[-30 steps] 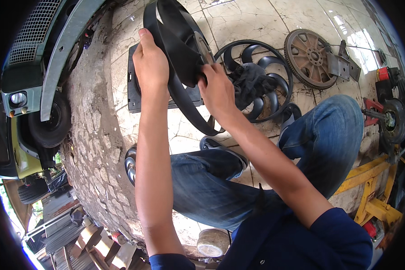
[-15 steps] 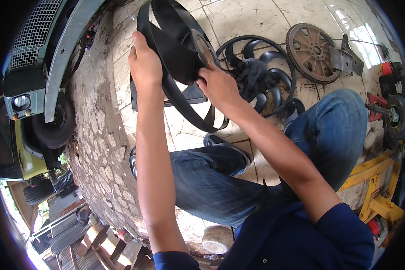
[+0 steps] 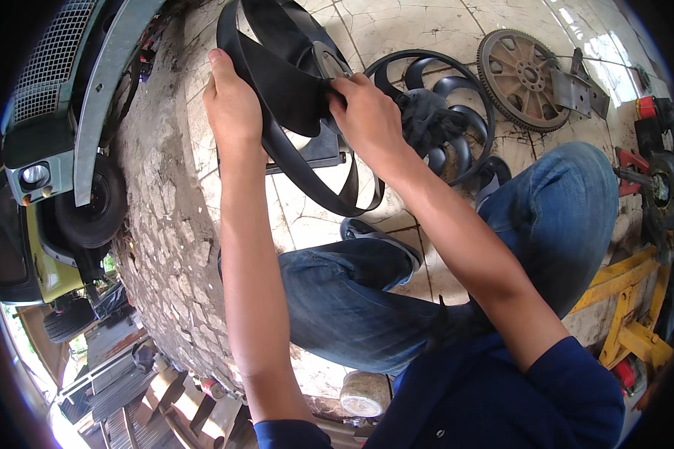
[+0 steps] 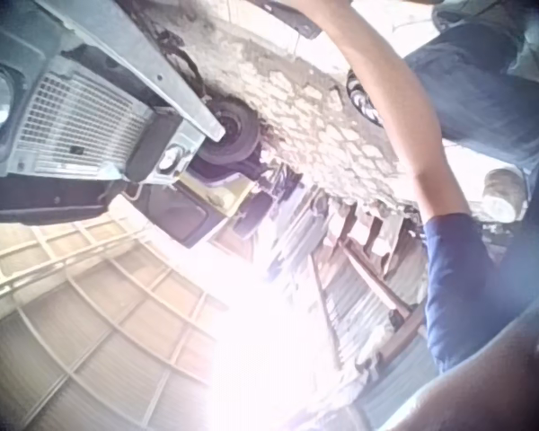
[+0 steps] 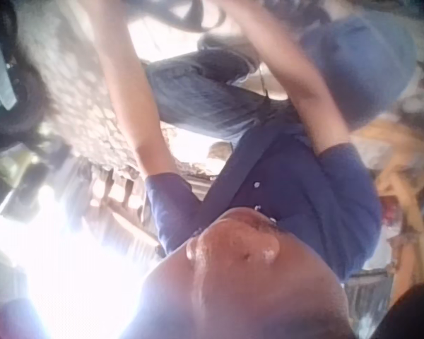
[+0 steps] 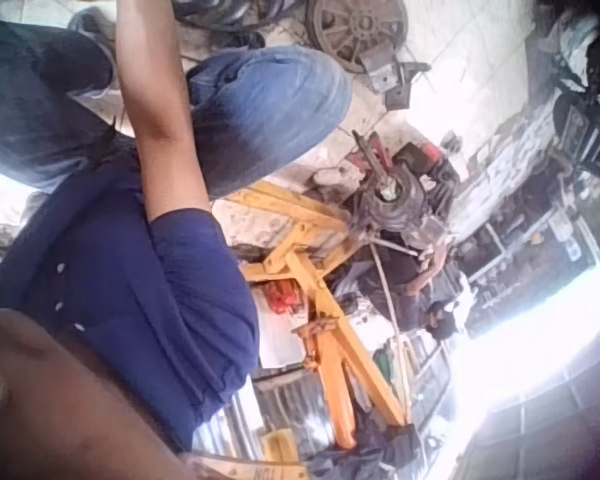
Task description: The person sits on the floor and wipes a black plastic fan with a cloth, rotating it to clean different blades and surfaces. The fan is handled repeatedly, turned over, and wiped on multiple sides.
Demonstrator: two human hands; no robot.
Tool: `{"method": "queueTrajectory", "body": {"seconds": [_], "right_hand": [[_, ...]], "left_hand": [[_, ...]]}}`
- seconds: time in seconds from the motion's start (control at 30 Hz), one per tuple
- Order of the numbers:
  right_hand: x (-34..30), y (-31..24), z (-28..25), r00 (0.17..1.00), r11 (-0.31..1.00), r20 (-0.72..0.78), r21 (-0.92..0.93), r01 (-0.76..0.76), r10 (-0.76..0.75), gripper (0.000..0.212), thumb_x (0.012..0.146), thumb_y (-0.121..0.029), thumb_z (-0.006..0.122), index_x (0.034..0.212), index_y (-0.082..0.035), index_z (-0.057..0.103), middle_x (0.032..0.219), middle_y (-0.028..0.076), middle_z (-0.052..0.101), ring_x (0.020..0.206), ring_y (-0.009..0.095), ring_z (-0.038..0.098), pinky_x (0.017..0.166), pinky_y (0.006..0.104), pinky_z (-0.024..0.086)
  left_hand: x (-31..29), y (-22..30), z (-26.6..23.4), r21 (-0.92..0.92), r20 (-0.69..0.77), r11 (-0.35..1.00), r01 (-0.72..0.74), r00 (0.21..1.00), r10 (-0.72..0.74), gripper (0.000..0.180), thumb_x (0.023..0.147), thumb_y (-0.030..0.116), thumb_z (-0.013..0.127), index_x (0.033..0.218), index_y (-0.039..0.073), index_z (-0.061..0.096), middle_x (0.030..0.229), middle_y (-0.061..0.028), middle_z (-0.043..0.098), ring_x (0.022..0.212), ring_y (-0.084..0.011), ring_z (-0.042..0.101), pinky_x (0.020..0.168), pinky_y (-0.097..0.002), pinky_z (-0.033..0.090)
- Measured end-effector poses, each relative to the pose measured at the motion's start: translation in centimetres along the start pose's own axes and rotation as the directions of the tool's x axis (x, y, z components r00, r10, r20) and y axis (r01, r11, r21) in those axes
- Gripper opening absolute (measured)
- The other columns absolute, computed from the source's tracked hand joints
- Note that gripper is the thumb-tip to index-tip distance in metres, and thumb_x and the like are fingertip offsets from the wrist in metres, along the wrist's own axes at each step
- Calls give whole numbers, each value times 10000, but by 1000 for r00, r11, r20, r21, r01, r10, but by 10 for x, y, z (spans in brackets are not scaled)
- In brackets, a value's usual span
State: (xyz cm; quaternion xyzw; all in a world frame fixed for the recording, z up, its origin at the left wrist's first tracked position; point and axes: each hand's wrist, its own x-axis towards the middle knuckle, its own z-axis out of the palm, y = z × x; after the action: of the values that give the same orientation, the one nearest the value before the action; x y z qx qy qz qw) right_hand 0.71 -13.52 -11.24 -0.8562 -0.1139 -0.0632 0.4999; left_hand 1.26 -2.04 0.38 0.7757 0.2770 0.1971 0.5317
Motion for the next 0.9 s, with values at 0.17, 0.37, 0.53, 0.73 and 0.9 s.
{"method": "queueTrajectory", "body": {"seconds": [0.17,0.37,0.53,0.73,0.9], "right_hand": [[-22,6,17,958,956,244,-208,206,-153,177,823,-87,620,949,-43,736,1011,168,654,889,329,665,737,406,568],[-26,20,0,930,999,364,4,48,-46,189,905,-238,646,958,-80,738,993,120,673,965,327,645,822,425,522],[-27,30,-23,966,997,258,74,-26,6,175,902,-247,663,996,-124,746,970,95,668,948,321,651,839,432,519],[-19,29,-39,993,1000,117,0,-28,28,177,897,-239,670,1008,-121,743,1017,131,697,941,342,671,818,437,521],[15,96,-60,936,881,-168,422,-215,309,295,916,-233,668,1089,3,705,1078,188,710,983,296,689,890,351,508]], "left_hand": [[-3,7,1,27,5,1000,10,1000,-10,663,1035,516,365,1226,-69,610,1116,-143,674,997,-226,628,903,-335,471],[-7,2,6,87,153,989,-123,982,108,687,1017,543,398,1142,-82,657,1010,-154,705,946,-234,628,883,-334,465],[-12,12,23,130,169,980,-153,977,130,636,1018,521,378,1149,-29,669,973,-181,697,944,-279,630,921,-369,456],[-10,15,16,158,116,970,-183,979,166,596,1014,498,445,1142,-38,671,934,-157,702,921,-230,646,887,-351,476],[4,-3,-31,-141,324,984,-110,934,150,649,954,430,645,1415,4,480,1210,-98,639,1064,-165,604,926,-294,462]]}}
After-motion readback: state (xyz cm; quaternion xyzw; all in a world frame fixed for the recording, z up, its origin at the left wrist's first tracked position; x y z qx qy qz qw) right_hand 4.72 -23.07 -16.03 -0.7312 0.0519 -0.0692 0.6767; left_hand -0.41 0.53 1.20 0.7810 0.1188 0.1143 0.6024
